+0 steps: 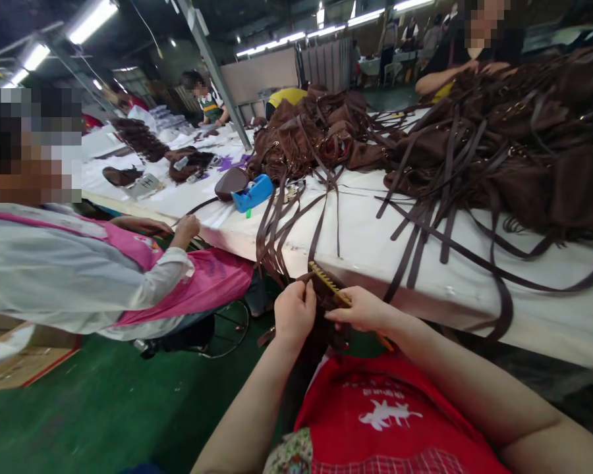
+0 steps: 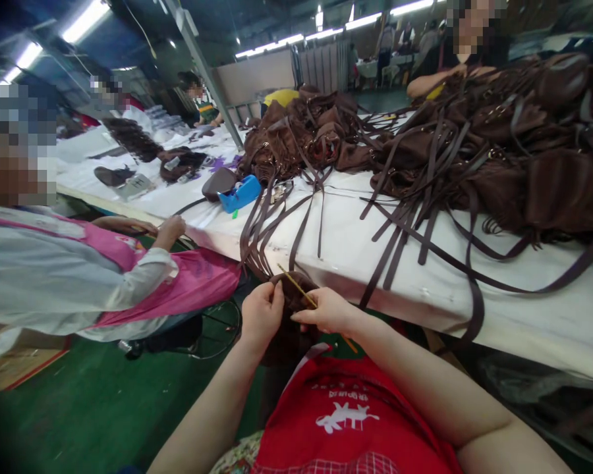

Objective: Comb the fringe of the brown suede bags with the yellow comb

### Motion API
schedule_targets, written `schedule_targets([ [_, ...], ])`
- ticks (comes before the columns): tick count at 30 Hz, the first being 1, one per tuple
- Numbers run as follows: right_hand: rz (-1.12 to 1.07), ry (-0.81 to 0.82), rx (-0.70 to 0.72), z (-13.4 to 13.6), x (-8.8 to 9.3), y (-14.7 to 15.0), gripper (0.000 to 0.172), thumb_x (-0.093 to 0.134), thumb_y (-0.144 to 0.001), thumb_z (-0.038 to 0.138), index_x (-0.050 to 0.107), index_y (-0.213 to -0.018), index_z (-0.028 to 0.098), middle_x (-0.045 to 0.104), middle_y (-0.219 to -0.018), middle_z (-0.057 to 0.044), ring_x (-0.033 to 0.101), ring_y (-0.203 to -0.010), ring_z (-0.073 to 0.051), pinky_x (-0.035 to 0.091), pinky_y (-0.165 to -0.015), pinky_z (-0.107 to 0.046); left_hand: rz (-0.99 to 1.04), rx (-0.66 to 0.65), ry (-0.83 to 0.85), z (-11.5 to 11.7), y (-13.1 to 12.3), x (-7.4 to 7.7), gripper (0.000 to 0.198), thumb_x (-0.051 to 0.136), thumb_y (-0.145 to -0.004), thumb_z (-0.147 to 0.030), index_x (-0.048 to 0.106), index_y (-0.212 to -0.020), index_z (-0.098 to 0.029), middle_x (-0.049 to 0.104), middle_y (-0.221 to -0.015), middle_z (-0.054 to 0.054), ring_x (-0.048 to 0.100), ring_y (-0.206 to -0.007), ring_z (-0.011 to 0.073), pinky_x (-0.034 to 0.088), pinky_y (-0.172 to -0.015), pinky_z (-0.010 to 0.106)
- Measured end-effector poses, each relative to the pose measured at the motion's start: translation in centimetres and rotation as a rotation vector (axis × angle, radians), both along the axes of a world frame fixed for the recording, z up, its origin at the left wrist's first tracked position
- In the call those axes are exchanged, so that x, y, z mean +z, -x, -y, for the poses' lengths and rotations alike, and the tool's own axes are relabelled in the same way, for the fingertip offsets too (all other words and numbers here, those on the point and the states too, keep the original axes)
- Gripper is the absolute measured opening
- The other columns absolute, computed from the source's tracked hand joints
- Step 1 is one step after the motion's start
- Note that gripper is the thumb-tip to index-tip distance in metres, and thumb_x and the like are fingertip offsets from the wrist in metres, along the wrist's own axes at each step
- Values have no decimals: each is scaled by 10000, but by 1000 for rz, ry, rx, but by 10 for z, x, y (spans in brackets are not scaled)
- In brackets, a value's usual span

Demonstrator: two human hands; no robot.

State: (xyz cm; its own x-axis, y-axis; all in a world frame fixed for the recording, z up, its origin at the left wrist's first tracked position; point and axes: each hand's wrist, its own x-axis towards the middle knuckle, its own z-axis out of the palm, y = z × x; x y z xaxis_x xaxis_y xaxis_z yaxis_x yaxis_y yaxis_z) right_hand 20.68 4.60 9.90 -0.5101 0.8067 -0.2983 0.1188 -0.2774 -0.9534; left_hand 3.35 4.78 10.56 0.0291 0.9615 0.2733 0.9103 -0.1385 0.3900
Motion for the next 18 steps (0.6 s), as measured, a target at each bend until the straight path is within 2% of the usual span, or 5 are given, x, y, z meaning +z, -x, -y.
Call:
schedule_targets([
  [5, -206, 90, -147, 7, -1, -2, 325, 676, -712, 451, 544, -742, 156, 375, -477, 106, 223, -343, -19, 145, -276, -130, 197, 1, 68, -7, 1, -6, 392, 337, -897, -377, 343, -546, -203, 386, -511, -26, 386, -510, 119, 254, -520, 257],
  [9, -279, 104, -193, 6, 5, -2, 341, 688, -682, 443, 485, -739, 175, 378, -497, 102, 176, -366, -20, 120, -279, -127, 344, -4, 85, -14, -2, -4, 388, 349, -872, -369, 307, -525, -199, 313, -489, -41, 329, -487, 106, 225, -497, 254],
  [14, -375, 52, -180, 0, 8, -6, 371, 707, -611, 415, 441, -721, 183, 403, -496, 90, 176, -377, -17, 121, -311, -130, 419, -24, 20, -11, -7, 10, 388, 362, -866, -354, 280, -520, -199, 296, -485, -42, 313, -476, 102, 211, -491, 264],
  [18, -394, 18, -184, -3, 11, -13, 351, 696, -635, 414, 445, -717, 183, 384, -485, 90, 161, -370, -16, 110, -305, -130, 478, -29, -8, -7, -5, 23, 396, 372, -873, -368, 291, -525, -198, 304, -495, -41, 313, -482, 100, 212, -489, 265],
])
